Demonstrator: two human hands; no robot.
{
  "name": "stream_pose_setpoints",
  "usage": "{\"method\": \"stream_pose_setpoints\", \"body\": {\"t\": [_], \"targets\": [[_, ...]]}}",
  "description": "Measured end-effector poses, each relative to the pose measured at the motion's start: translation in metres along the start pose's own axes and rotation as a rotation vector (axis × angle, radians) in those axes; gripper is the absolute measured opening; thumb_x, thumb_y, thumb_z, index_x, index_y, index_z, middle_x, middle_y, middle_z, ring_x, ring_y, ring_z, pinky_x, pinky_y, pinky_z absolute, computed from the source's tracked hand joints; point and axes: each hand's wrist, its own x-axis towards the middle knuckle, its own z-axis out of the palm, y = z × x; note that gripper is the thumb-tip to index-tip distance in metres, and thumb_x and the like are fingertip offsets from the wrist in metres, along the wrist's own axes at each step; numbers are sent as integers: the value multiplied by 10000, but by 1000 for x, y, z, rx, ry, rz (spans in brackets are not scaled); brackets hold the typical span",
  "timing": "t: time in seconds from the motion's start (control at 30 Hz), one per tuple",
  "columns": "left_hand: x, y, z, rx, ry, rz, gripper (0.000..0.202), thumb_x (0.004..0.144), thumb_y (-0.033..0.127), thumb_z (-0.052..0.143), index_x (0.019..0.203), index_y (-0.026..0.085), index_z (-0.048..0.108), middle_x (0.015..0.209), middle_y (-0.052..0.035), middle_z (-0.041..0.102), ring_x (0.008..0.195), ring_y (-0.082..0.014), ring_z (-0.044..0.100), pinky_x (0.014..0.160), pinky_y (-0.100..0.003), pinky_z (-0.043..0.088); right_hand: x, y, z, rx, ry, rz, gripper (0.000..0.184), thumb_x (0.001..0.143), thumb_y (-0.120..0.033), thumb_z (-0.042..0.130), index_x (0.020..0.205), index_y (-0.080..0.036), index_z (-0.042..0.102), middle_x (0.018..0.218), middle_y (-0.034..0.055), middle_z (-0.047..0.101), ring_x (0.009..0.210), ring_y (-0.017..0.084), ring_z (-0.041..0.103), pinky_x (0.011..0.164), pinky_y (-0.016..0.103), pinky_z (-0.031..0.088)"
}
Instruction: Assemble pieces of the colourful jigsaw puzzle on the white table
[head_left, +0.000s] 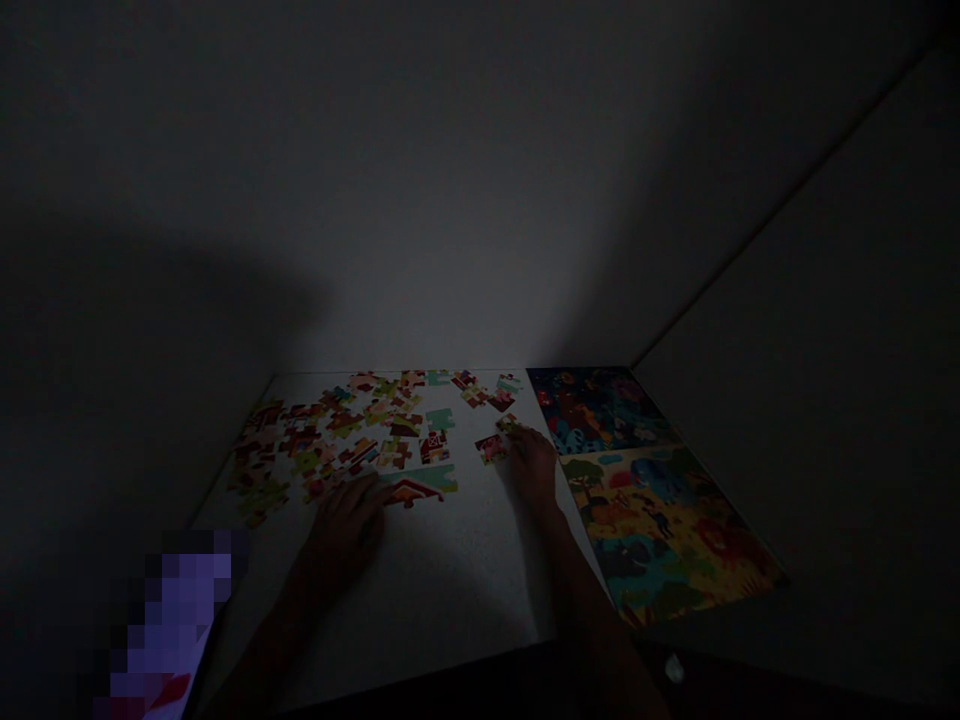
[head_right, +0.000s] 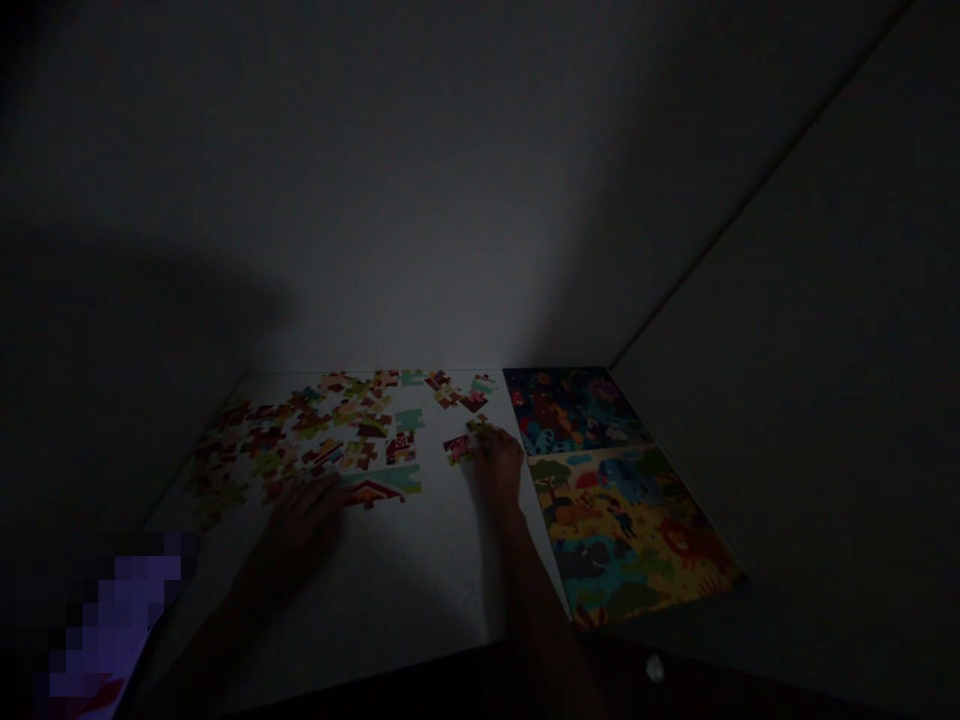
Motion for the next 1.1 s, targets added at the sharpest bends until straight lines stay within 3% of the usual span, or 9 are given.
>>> {"method": "stream_pose_setpoints", "body": {"t": [0.17, 0.37, 0.57, 0.73, 0.93, 1.1], "targets": [[1, -1, 4, 12, -6, 3, 380, 965, 302, 420, 1282, 282, 628, 1326, -104, 611, 1247, -288, 534, 1061, -515, 429, -7, -9, 1, 15, 44, -13, 310, 900, -301, 507, 1143, -211, 677, 1276, 102, 651, 1239, 269, 538, 1075, 453, 372], [0, -5, 5, -18, -18, -9, 387, 963, 312, 411, 1280, 275, 631, 1330, -99, 612, 1250, -282, 541, 1076, -523, 434, -7, -18, -2, 33, 16, -28, 302, 901, -276, 522, 1141, -215, 696, 1291, 100, 651, 1258, 282, 533, 1084, 474, 351], [-1, -5, 5, -32, -14, 2, 400, 968, 316, 397, 1300, 253, 611, 1350, -94, 607, 1264, -275, 546, 1077, -501, 454, 1, -7, -1, 298, 37, 1, 299, 883, -285, 495, 1067, -204, 717, 1107, 84, 730, 1054, 244, 662, 966, 414, 481], [0, -1, 3, -49, -14, -19, 395, 980, 304, 383, 1288, 230, 621, 1371, -106, 590, 1285, -267, 535, 1075, -471, 469, 36, 13, 1, 235, 127, 108, 345, 843, -211, 428, 1047, -144, 697, 1091, 125, 702, 1035, 239, 651, 929, 383, 501], [3, 5, -2, -88, -53, -42, 394, 975, 289, 388, 1290, 224, 615, 1375, -107, 582, 1318, -263, 506, 1094, -456, 456, 103, 17, -3, 119, 104, 46, 349, 850, -224, 502, 1143, -135, 668, 1205, 141, 661, 1175, 261, 568, 1043, 394, 409], [5, 6, -4, -86, -67, -38, 397, 966, 249, 382, 1292, 217, 606, 1365, -120, 581, 1308, -274, 510, 1073, -475, 475, 131, 16, 14, -23, 56, 80, 379, 904, -290, 513, 1229, -134, 630, 1258, 146, 645, 1185, 264, 554, 1040, 400, 388]]}}
